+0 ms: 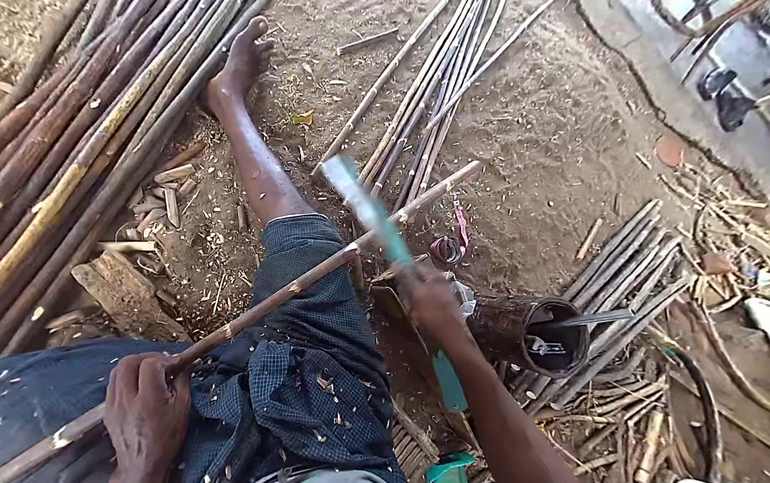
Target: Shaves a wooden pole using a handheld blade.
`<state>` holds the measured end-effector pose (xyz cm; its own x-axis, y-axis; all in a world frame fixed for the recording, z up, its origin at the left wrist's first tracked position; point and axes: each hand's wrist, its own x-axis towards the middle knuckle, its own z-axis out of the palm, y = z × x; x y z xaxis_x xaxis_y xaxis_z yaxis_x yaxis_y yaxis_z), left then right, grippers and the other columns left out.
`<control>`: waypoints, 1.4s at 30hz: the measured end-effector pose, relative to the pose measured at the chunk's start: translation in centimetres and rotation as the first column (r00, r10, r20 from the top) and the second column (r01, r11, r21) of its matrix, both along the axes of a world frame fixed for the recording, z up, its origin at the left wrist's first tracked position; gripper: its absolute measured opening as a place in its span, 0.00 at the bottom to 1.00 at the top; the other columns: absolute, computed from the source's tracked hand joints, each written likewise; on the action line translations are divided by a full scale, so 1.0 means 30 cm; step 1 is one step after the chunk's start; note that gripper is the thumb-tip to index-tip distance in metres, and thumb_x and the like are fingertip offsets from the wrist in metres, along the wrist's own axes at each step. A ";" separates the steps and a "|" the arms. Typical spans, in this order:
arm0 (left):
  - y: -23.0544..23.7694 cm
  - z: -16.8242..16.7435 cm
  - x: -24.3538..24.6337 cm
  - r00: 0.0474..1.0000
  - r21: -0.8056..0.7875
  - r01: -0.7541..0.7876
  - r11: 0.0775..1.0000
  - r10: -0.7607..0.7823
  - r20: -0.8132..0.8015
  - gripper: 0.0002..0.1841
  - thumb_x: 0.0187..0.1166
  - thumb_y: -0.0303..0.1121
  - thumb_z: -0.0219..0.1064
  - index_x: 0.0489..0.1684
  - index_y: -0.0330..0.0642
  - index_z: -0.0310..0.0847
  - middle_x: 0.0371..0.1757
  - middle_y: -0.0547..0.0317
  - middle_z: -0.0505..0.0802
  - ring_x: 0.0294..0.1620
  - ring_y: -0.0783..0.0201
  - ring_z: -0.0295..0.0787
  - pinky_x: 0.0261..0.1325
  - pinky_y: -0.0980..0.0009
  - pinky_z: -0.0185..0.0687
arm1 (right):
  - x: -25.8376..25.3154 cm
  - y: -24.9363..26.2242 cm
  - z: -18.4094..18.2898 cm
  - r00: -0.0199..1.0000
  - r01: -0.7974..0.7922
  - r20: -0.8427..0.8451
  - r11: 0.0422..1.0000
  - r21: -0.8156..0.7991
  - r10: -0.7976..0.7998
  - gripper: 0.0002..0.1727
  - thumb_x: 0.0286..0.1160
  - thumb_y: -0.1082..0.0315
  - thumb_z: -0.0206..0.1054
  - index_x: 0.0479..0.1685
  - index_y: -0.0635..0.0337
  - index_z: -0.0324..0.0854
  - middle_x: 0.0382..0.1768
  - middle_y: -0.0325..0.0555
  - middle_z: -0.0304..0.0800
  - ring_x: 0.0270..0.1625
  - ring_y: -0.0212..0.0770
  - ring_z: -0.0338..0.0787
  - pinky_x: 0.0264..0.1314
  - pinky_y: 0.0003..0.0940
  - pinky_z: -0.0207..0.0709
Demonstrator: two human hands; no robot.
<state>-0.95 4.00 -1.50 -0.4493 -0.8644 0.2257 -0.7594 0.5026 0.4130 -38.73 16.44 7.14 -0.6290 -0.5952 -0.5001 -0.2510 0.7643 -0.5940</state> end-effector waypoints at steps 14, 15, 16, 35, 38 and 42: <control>0.006 0.021 0.029 1.000 -0.001 0.020 1.000 -0.021 -0.013 0.10 0.68 0.29 0.68 0.30 0.25 0.81 0.42 0.29 0.85 0.48 0.28 0.83 0.55 0.39 0.77 | 0.049 0.088 -0.037 0.993 -0.074 0.100 0.985 0.154 0.059 0.31 0.87 0.35 0.53 0.46 0.56 0.84 0.21 0.47 0.80 0.19 0.45 0.81 0.23 0.45 0.79; 0.010 0.024 0.034 1.000 0.008 0.027 1.000 -0.027 -0.015 0.11 0.68 0.29 0.68 0.31 0.25 0.81 0.42 0.29 0.85 0.48 0.28 0.83 0.54 0.39 0.77 | 0.039 0.097 -0.042 0.994 -0.073 0.096 0.987 0.144 0.059 0.29 0.87 0.37 0.54 0.43 0.55 0.85 0.20 0.46 0.80 0.19 0.43 0.79 0.23 0.45 0.77; 0.016 0.023 0.033 0.999 0.010 0.032 0.999 -0.032 -0.015 0.11 0.69 0.29 0.68 0.31 0.25 0.82 0.41 0.30 0.85 0.47 0.29 0.83 0.53 0.40 0.78 | 0.013 0.100 -0.044 0.998 -0.019 0.067 0.995 0.099 0.012 0.29 0.87 0.39 0.56 0.41 0.56 0.86 0.20 0.47 0.81 0.20 0.45 0.79 0.25 0.48 0.77; 0.038 -0.005 0.044 0.998 -0.037 0.049 0.998 -0.050 -0.031 0.11 0.73 0.32 0.65 0.29 0.28 0.82 0.39 0.34 0.85 0.44 0.33 0.83 0.51 0.43 0.78 | -0.001 0.143 -0.032 0.998 0.056 -0.011 0.998 0.023 -0.055 0.34 0.85 0.30 0.50 0.43 0.54 0.81 0.14 0.44 0.73 0.11 0.41 0.73 0.15 0.41 0.73; 0.028 0.002 0.031 0.998 -0.032 0.057 0.998 -0.058 -0.040 0.12 0.72 0.31 0.66 0.29 0.27 0.82 0.39 0.32 0.85 0.44 0.32 0.83 0.51 0.42 0.77 | 0.086 0.153 -0.038 0.987 -0.156 0.072 0.974 0.165 0.146 0.30 0.85 0.37 0.58 0.41 0.58 0.86 0.23 0.50 0.83 0.26 0.48 0.85 0.32 0.53 0.82; 0.018 0.006 0.034 0.997 -0.016 0.062 0.998 -0.062 -0.042 0.12 0.73 0.32 0.65 0.30 0.27 0.82 0.39 0.33 0.84 0.45 0.32 0.83 0.51 0.42 0.77 | 0.081 0.155 -0.048 0.998 -0.033 0.052 0.996 0.082 0.029 0.31 0.85 0.36 0.56 0.40 0.58 0.84 0.18 0.45 0.79 0.19 0.43 0.80 0.25 0.46 0.78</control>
<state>0.05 4.54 -1.32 -0.4918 -0.8317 0.2578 -0.7088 0.5543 0.4363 -36.30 21.08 5.71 -0.5834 -0.5692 -0.5794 -0.2466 0.8038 -0.5413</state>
